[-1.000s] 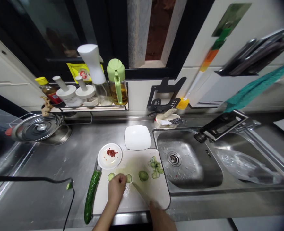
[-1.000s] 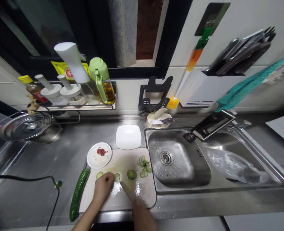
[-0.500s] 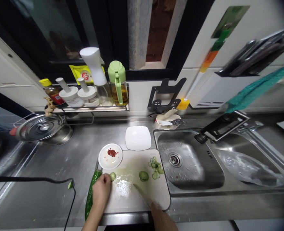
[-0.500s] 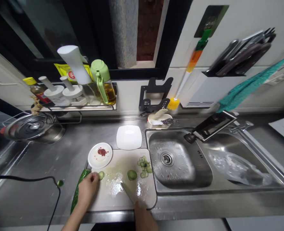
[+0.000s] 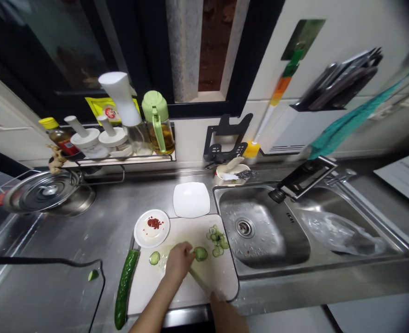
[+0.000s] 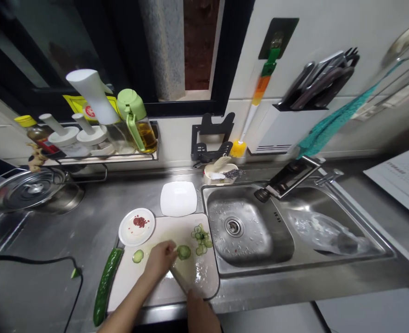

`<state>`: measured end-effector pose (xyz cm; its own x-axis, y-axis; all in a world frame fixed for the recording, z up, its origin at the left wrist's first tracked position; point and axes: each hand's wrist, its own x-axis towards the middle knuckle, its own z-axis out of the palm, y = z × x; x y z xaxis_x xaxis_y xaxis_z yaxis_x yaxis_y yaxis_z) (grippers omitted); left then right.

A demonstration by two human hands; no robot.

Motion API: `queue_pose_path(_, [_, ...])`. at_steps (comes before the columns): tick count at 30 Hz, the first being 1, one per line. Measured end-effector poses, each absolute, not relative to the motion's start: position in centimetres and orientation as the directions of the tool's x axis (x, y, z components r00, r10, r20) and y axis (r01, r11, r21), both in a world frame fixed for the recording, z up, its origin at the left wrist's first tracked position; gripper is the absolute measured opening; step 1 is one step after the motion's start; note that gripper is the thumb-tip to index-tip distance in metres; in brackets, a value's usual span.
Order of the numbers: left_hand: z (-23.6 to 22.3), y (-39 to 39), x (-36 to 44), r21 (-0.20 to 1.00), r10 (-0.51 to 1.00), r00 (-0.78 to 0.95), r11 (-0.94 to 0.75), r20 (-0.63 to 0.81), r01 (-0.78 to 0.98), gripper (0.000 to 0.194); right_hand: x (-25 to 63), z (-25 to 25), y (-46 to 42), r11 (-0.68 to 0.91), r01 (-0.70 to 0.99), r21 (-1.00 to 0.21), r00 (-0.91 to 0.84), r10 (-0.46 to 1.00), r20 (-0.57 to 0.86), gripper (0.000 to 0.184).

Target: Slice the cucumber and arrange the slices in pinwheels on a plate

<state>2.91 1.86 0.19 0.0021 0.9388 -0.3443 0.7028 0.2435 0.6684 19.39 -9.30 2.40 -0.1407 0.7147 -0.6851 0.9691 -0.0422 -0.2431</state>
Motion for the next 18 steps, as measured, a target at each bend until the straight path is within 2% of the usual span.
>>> queue_pose_path(4, [-0.4,2.6,5.1,0.604,0.899,-0.01,0.302,-0.437,0.737,0.009,19.2,2.3,-9.4,-0.078,0.966,-0.248,-0.129,0.688,-0.715,0.063])
queue_pose_path(12, [-1.4,2.7,5.8,0.603,0.89,-0.026,0.33,-0.456,0.726,0.01,19.0,2.2,-9.4,-0.096,0.963,-0.253,-0.123,0.678,-0.725,0.064])
queue_pose_path(15, [-1.3,2.7,6.0,0.617,0.893,-0.018,0.326,-0.45,0.716,0.011,18.9,2.2,-9.2,-0.097,0.964,-0.248,-0.122,0.665,-0.736,0.057])
queue_pose_path(18, [-1.1,2.6,6.1,0.65,0.897,-0.002,0.322,-0.443,0.688,0.014,18.9,2.5,-9.1,-0.091,0.964,-0.248,-0.128,0.659,-0.741,0.043])
